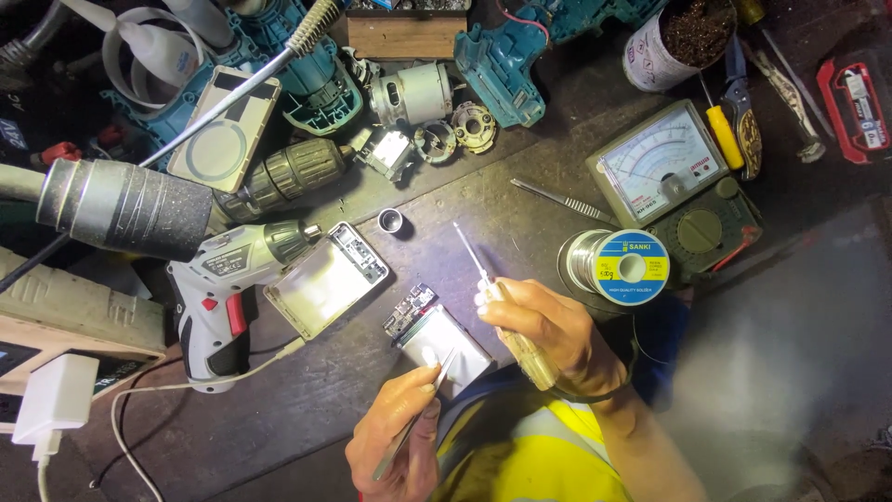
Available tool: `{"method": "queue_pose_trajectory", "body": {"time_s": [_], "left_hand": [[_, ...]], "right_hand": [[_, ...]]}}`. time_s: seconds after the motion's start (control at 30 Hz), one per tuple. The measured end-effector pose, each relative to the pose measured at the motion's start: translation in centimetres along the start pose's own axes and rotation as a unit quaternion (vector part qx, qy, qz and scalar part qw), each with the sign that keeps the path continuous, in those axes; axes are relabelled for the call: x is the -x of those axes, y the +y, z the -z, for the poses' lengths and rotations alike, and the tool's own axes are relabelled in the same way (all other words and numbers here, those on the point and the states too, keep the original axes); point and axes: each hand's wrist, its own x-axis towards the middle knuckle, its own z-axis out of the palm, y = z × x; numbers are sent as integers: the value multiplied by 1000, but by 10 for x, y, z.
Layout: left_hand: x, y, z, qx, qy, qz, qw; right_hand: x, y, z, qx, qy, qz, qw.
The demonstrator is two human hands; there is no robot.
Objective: Soldering small electronic components onto a circuit board using a soldering iron and solder wire on a repair bench.
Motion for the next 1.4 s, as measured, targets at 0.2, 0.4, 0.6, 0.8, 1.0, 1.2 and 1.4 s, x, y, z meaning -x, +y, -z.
{"method": "queue_pose_trajectory", "body": {"time_s": [0.2, 0.4, 0.6, 0.8, 1.0, 1.2, 1.4], "left_hand": [[-1, -3, 0, 0, 7, -17, 1000], [-1, -9, 0, 18, -15, -26, 999], [-8, -6, -7, 7, -36, -55, 998], [-13, -1, -27, 85, -3, 41, 996], [-22, 6, -38, 77, 29, 133, 988], [-23, 8, -44, 33, 48, 174, 983], [-26, 10, -49, 35, 65, 186, 980]], "right_hand": [[-4, -7, 0, 52, 87, -28, 994], [-1, 0, -2, 16, 109, -42, 993], [-1, -4, 1, 32, 64, -56, 996], [-5, -8, -1, 78, 94, -53, 991], [-6, -7, -1, 92, 130, -49, 986], [0, -2, -3, 89, 142, -46, 985], [2, -2, -1, 82, 127, -50, 987]]}}
